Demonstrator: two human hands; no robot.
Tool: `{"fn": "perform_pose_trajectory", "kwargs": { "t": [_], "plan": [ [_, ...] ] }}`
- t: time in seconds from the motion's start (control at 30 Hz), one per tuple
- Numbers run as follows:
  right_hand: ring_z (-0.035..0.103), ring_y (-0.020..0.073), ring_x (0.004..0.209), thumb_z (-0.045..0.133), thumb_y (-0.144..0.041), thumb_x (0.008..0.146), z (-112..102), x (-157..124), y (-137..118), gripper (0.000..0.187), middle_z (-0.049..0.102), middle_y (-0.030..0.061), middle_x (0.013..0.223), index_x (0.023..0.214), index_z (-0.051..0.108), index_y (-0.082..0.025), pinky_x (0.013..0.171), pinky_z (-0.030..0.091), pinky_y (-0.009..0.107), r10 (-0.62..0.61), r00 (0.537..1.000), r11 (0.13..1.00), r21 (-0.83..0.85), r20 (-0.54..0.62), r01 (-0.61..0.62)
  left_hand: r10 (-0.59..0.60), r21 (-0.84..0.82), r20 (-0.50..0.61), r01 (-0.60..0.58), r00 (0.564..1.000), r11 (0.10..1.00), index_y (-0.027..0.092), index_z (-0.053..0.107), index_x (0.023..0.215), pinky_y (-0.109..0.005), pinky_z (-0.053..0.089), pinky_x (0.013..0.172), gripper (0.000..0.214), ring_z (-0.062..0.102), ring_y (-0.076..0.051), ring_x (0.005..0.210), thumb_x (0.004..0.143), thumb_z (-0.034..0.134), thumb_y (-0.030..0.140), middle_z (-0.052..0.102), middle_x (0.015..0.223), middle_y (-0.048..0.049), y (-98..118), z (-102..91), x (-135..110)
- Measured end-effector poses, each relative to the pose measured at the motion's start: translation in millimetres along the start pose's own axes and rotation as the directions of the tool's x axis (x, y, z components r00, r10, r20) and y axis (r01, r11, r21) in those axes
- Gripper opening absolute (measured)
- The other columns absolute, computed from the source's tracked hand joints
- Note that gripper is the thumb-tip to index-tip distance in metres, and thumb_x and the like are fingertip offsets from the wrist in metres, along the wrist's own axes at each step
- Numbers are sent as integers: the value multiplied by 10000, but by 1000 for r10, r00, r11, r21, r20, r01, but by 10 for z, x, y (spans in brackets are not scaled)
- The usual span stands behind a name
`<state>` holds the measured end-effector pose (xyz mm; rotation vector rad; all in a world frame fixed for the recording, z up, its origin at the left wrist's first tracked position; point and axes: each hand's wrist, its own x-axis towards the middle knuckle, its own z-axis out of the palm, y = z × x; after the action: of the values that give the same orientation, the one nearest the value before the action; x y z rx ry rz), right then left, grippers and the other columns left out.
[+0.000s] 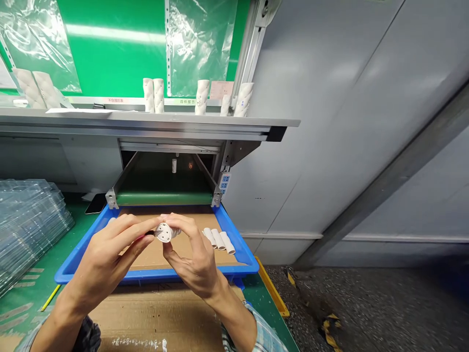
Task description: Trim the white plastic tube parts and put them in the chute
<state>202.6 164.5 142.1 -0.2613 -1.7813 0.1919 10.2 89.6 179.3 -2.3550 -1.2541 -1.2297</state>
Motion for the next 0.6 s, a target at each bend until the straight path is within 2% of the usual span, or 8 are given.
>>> {"fn": "perform_pose_trajectory", "kwargs": {
  "t": [0.6],
  "plan": [
    [767, 275, 1252, 678, 28, 943, -38, 34, -21, 565, 791, 110, 1291, 1433, 592, -240, 1096, 668, 504, -58, 997, 992, -107, 57, 64, -23, -69, -30, 21, 999, 997, 263, 698, 1386, -251, 462, 735, 281, 600, -136, 806, 1152, 542, 239, 687, 923, 8, -9, -20, 1]
  ]
}}
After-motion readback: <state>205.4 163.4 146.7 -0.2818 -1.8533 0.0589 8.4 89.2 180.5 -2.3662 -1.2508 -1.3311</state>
